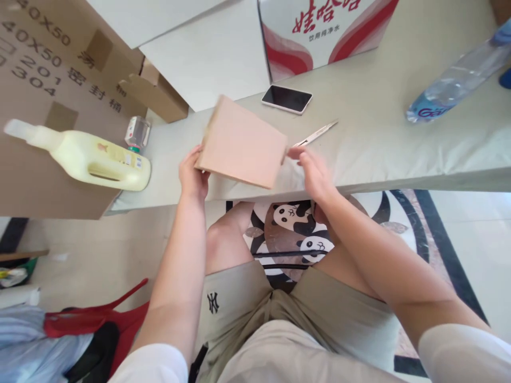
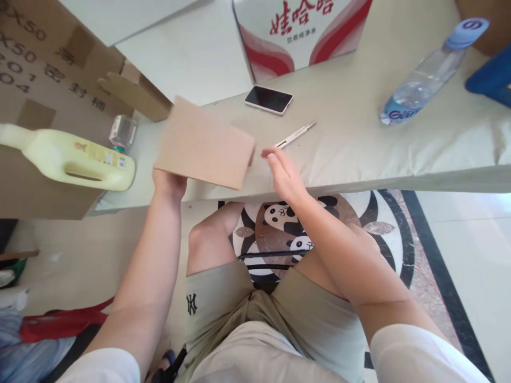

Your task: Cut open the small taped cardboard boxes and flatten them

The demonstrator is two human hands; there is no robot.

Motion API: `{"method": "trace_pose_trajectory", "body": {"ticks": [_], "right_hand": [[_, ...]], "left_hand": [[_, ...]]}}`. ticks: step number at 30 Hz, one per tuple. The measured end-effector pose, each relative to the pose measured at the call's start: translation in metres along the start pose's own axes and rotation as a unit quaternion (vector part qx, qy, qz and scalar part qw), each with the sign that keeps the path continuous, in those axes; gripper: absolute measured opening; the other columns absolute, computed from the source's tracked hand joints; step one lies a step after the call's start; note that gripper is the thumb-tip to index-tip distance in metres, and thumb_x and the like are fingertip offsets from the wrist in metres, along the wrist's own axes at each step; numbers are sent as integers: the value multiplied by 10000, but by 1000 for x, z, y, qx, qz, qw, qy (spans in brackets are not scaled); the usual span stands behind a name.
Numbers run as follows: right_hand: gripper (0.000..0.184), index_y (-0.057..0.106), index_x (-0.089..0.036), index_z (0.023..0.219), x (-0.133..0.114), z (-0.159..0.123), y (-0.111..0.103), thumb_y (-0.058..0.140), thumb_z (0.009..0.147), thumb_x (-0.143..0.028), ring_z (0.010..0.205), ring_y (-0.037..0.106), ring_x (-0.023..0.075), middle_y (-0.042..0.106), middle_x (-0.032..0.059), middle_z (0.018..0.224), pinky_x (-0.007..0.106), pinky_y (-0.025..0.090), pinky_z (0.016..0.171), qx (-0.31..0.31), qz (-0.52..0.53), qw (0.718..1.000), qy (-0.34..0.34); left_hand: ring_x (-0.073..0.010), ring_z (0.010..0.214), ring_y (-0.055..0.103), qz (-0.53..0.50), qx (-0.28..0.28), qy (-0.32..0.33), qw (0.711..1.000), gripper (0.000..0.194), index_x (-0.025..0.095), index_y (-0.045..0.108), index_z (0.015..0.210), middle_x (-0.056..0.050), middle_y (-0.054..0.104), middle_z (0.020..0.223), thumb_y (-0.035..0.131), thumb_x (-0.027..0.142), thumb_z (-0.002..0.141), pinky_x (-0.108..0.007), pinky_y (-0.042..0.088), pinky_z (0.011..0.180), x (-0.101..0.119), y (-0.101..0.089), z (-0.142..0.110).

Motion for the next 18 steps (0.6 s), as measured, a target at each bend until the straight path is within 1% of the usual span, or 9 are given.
{"method": "trace_pose_trajectory", "body": {"ticks": [2, 4, 7, 9, 10, 12, 13, 16, 18], "right_hand": [[638, 681, -236, 1275, -4, -2, 13, 263, 1014, -641, 1378, 550, 289, 648, 106, 1408, 536, 381, 1201, -100, -2, 995, 2], [648, 633, -258, 1382, -10, -5, 24, 275, 1013, -653, 1504, 410, 287, 508, 94, 1569, 549, 279, 1262, -168, -8, 985, -32], [653, 539, -290, 1486, -17, -9, 31, 317, 1001, -668, 1593, 222, 285, 275, 74, 1703, 545, 234, 1280, -194, -19, 977, -89], [646, 531, -316, 1491, -21, -11, 29, 366, 982, -679, 1606, 158, 319, 195, 56, 1728, 584, 210, 1274, -182, -44, 975, -120], [637, 528, -330, 1491, -23, -12, 27, 390, 974, -677, 1605, 147, 339, 197, 48, 1728, 611, 182, 1272, -168, -59, 975, -136], [621, 513, -338, 1498, -30, -12, 19, 417, 972, -653, 1592, 194, 356, 284, 54, 1700, 632, 144, 1273, -130, -75, 973, -174], [616, 501, -323, 1505, -34, -12, 14, 417, 978, -631, 1576, 248, 347, 345, 69, 1672, 615, 163, 1277, -113, -71, 972, -195], [579, 518, -259, 1471, -44, -12, 1, 416, 992, -569, 1491, 417, 305, 464, 121, 1588, 535, 320, 1243, -70, -42, 969, -234], [517, 579, -248, 1379, -46, -10, -8, 428, 989, -554, 1454, 463, 302, 501, 133, 1549, 528, 384, 1205, -27, -41, 973, -224]], "left_hand": [[-174, 810, 683, -33, 54, -63, 996, 102, 222, 704, 840, -50, 742, 923, 629, 286, 810, -223, 558, 597, -3, -6, -3], [-156, 720, 658, -46, 74, -110, 990, 124, 213, 682, 825, -43, 733, 812, 559, 231, 833, -194, 522, 535, -5, -4, -12], [-184, 784, 705, -48, 1, -176, 983, 191, 186, 711, 891, -79, 767, 886, 527, 229, 861, -221, 559, 568, -11, 16, -34], [-212, 839, 732, -65, -52, -205, 975, 310, 177, 723, 983, -100, 780, 963, 490, 367, 909, -250, 581, 582, -16, 30, -52], [-214, 830, 736, -69, -84, -223, 969, 389, 167, 723, 1022, -111, 781, 974, 463, 439, 925, -249, 576, 570, -20, 37, -62], [-217, 770, 732, -68, -146, -251, 954, 568, 148, 715, 1082, -136, 780, 976, 386, 588, 937, -262, 558, 530, -26, 49, -78], [-203, 704, 718, -52, -165, -259, 950, 581, 144, 710, 1088, -135, 779, 933, 381, 599, 937, -258, 539, 503, -30, 53, -85], [-128, 466, 595, 68, -189, -280, 939, 365, 148, 707, 996, -77, 731, 687, 478, 423, 923, -213, 428, 411, -41, 56, -103], [-105, 377, 520, 155, -224, -304, 913, 219, 145, 709, 913, -64, 705, 605, 563, 300, 858, -199, 331, 361, -48, 57, -116]]}}
Point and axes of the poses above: each hand's wrist, its own z-axis towards the middle knuckle, its own y-axis out of the palm, x = y × z, the point moved 4 cm from there along z, towards the middle knuckle
